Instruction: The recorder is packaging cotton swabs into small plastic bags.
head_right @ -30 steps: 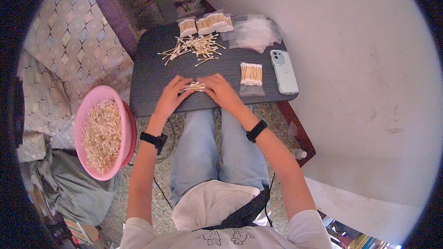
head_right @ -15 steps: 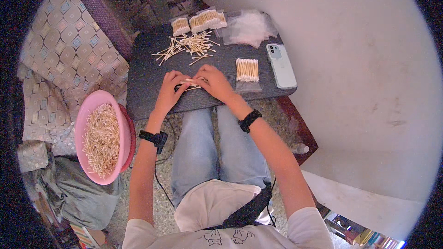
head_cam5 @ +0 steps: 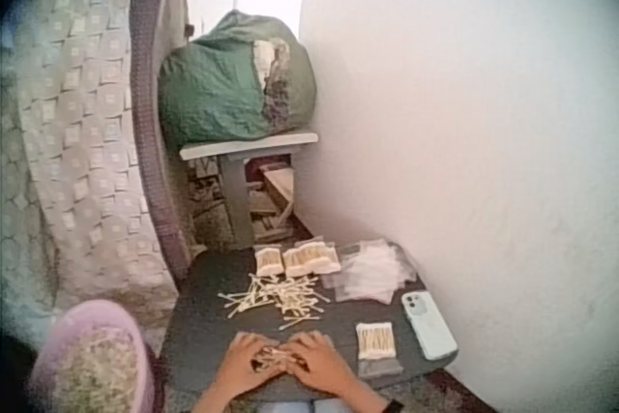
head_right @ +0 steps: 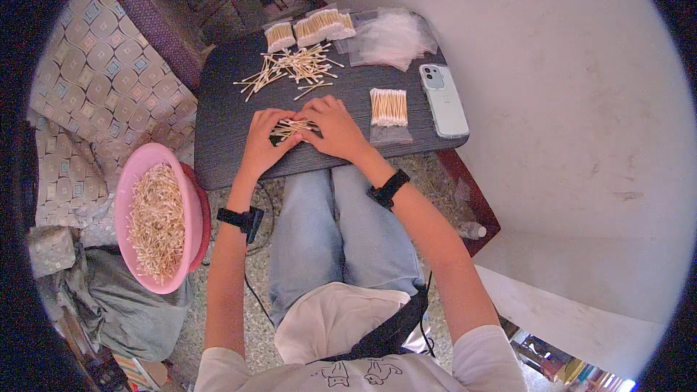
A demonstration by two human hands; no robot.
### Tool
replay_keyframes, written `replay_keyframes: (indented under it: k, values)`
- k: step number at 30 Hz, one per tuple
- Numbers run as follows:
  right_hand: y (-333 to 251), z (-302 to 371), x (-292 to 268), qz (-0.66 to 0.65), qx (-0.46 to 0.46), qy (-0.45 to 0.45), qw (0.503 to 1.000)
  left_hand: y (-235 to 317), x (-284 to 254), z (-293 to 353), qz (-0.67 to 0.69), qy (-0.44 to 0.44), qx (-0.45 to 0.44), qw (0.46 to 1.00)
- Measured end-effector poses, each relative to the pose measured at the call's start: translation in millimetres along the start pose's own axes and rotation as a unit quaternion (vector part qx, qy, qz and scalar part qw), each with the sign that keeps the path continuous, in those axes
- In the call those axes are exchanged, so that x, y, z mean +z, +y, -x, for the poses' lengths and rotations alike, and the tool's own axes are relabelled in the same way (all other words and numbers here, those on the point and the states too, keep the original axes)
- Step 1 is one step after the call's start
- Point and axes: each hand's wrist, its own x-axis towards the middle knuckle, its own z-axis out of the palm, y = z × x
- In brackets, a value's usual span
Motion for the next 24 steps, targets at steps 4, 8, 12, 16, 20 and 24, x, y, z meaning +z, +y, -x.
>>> replay_keyframes:
  k: [4, 8, 12, 16, 20, 24]
  values:
    - [-1, 2, -1, -0.042, -0.006, 0.009, 0.999, -8, 0, -1, 0.033, -0.013, -0.006, 0.999]
    - [-4, -1, 0, -0.039, -0.025, 0.009, 0.999, -15, -2, 3, 0.039, -0.018, -0.030, 0.999]
    - [7, 0, 0, -0.072, 0.032, -0.003, 0.997, -6, 6, -3, 0.061, 0.018, -0.057, 0.996]
    - [8, 0, 4, -0.074, 0.029, 0.028, 0.996, -7, 3, -2, 0.011, -0.003, 0.004, 1.000]
    - [1, -4, 8, 0.003, 0.004, 0.065, 0.998, -9, 2, 0, -0.016, -0.015, -0.009, 1.000]
    - [0, -9, 13, 0.112, 0.016, 0.039, 0.993, -5, 7, -1, -0.046, 0.017, -0.032, 0.998]
